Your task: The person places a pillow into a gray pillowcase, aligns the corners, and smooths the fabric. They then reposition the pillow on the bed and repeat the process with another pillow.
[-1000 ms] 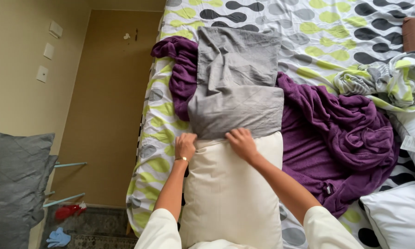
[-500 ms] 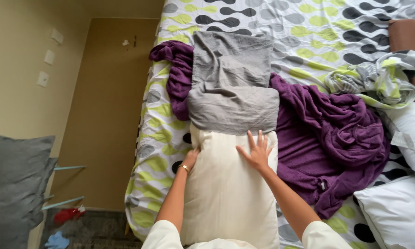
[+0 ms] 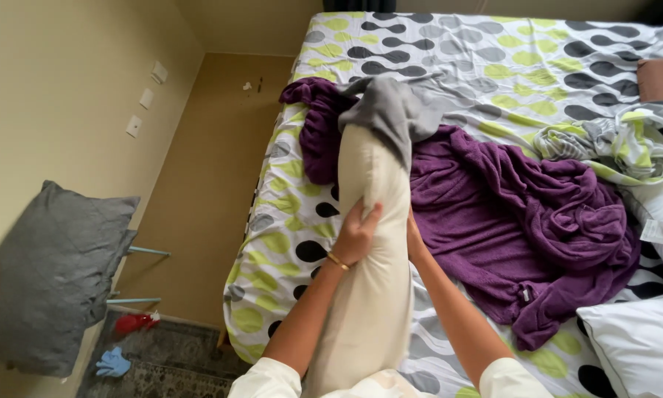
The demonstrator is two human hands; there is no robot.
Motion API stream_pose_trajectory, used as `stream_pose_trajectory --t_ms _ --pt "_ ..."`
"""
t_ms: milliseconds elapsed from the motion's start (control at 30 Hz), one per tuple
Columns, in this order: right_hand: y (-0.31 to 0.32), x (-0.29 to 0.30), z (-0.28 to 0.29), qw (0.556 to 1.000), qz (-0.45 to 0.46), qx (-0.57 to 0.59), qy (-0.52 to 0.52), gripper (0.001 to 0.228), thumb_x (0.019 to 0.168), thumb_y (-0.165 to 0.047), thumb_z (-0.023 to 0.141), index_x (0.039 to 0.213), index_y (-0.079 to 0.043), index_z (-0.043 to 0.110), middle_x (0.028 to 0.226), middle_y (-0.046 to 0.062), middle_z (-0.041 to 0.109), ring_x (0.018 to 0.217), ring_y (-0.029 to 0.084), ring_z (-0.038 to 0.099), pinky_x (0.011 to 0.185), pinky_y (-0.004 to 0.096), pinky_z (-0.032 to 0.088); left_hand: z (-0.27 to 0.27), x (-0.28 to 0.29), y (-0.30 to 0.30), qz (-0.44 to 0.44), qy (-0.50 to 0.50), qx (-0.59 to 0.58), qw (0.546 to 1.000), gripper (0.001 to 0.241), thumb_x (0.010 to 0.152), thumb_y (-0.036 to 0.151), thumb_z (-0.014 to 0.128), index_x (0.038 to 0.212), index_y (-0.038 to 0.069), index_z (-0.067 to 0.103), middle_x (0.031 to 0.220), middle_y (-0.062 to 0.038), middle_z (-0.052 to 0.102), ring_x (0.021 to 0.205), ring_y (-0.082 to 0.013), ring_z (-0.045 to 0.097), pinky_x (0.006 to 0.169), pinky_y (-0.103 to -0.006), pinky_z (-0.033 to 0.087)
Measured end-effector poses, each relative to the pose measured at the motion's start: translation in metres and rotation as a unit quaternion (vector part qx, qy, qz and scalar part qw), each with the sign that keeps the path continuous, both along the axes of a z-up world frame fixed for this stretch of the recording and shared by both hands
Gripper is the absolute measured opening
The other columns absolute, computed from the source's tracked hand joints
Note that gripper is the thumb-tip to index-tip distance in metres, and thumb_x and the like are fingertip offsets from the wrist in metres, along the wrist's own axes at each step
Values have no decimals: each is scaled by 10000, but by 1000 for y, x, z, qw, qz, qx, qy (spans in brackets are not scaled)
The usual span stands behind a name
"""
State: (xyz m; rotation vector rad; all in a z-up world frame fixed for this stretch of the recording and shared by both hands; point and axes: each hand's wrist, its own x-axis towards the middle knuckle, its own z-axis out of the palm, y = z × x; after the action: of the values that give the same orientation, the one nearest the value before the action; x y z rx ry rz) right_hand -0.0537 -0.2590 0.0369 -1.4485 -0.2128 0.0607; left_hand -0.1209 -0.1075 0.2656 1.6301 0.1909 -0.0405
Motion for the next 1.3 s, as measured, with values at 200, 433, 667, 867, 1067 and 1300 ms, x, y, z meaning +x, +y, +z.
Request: stream_pose_trajectory --t_ms 200,433,667,867,1067,1300 --pt "-31 -37 -25 976 -25 125 178 584 1059 -494 430 1535 -168 340 1520 147 307 1382 292 328 1195 500 215 -38 19 -82 -28 -66 306 949 349 1010 426 532 1220 167 633 899 -191 755 954 -348 744 843 -513 595" --pt "-85 -70 -73 881 -77 268 382 610 976 -601 533 1369 -146 642 1274 188 659 1156 315 665 1094 505 453 -248 67 -138 -179 35 400 898 314 986 396 438 1225 224 548 975 -214 756 973 -444 744 866 -540 605" --pt "-134 -86 -147 880 -100 -202 418 1232 746 -924 666 1665 -223 242 1644 210 337 1490 401 358 1182 555 319 -247 18 -84 23 -85 537 839 418 827 369 741 1221 249 670 1353 -231 562 1280 -464 537 982 -591 462" --pt "-110 -70 -111 901 -106 -189 376 1211 747 -809 756 1672 -291 171 1645 231 316 1478 433 361 1197 558 307 -281 -1 71 83 271 360 889 1368 609 1047 604 1599 157 286 1514 -274 499 1363 -448 526 1142 -575 399" --pt "-99 -49 -121 921 -60 -145 356 883 877 -612 766 1596 -248 403 1458 292 534 1353 450 518 1078 575 462 -354 -30 118 -45 253 370 893 657 948 712 479 956 101 722 961 -204 767 1071 -407 708 879 -540 556" --pt "-128 -97 -129 895 -27 -174 410 770 833 -632 800 1492 -331 540 1300 211 665 1217 379 630 997 550 514 -245 -95 127 -201 296 261 896 688 912 606 566 899 -70 698 948 -318 729 1045 -474 688 902 -568 504"
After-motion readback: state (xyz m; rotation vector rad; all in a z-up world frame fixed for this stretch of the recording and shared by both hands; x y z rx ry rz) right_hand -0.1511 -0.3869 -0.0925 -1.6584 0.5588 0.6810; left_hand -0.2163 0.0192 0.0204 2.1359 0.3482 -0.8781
